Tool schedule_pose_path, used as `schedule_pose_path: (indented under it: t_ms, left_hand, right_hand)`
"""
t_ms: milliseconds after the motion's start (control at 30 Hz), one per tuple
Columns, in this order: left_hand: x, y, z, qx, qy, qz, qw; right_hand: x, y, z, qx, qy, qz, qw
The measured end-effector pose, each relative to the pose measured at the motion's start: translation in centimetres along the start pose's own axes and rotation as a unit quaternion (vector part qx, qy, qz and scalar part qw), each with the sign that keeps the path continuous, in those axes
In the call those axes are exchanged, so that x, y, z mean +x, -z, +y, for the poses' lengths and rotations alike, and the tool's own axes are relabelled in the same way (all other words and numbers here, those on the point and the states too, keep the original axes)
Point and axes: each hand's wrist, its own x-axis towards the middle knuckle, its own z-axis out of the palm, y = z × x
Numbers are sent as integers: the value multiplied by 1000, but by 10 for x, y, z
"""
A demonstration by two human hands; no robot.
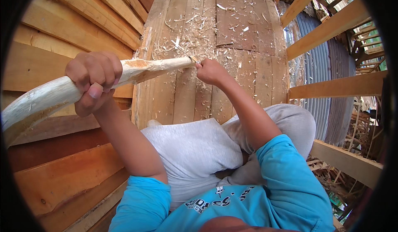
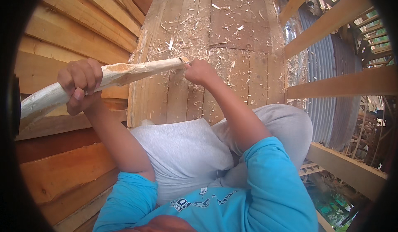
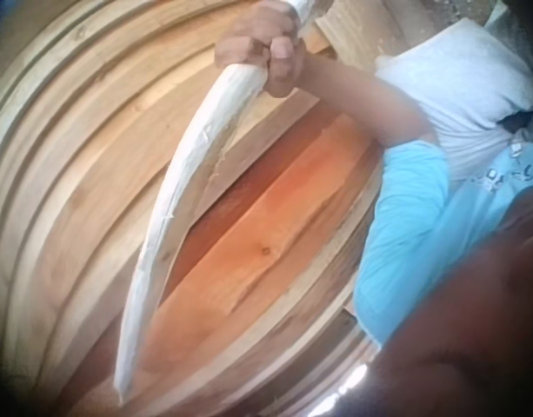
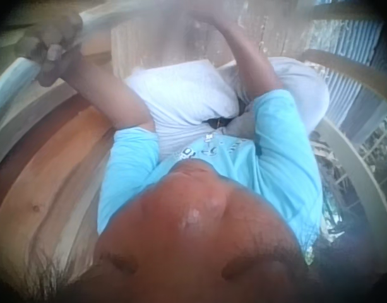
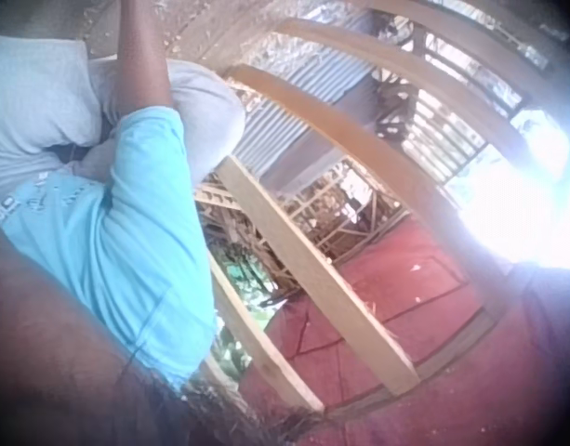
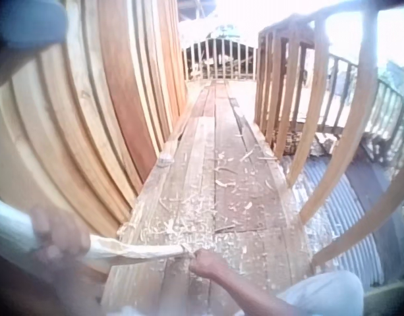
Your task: The person carves a curved wooden piece using a knife, peeling thin shavings from the surface. The person sits cross-legged on a wooden floor, rotates the piece to work different sides, and occasionally clears wood shavings from the work area.
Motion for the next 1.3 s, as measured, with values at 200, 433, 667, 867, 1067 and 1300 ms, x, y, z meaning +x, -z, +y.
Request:
schedule_pose_path:
  t_ms: [200, 433, 667, 867, 1067, 1300]
  left_hand:
    - [-7, 5, 5, 20, 10, 29, 999]
    - [-14, 11, 4, -2, -15, 31, 999]
    - [-13, 9, 4, -3, -10, 46, 999]
    - [-11, 1, 0, 3, 2, 83, 997]
    - [-12, 2, 1, 21, 5, 123, 992]
    - [-15, 5, 0, 19, -3, 99, 995]
  right_hand:
    - [-22, 3, -44, 54, 58, 0, 997]
    - [-16, -6, -42, 46, 57, 20, 997]
    - [5, -28, -13, 44, 48, 55, 996]
    - [5, -22, -2, 10, -3, 33, 999]
    - [13, -23, 8, 58, 0, 39, 998]
    - [9, -16, -1, 37, 5, 14, 999]
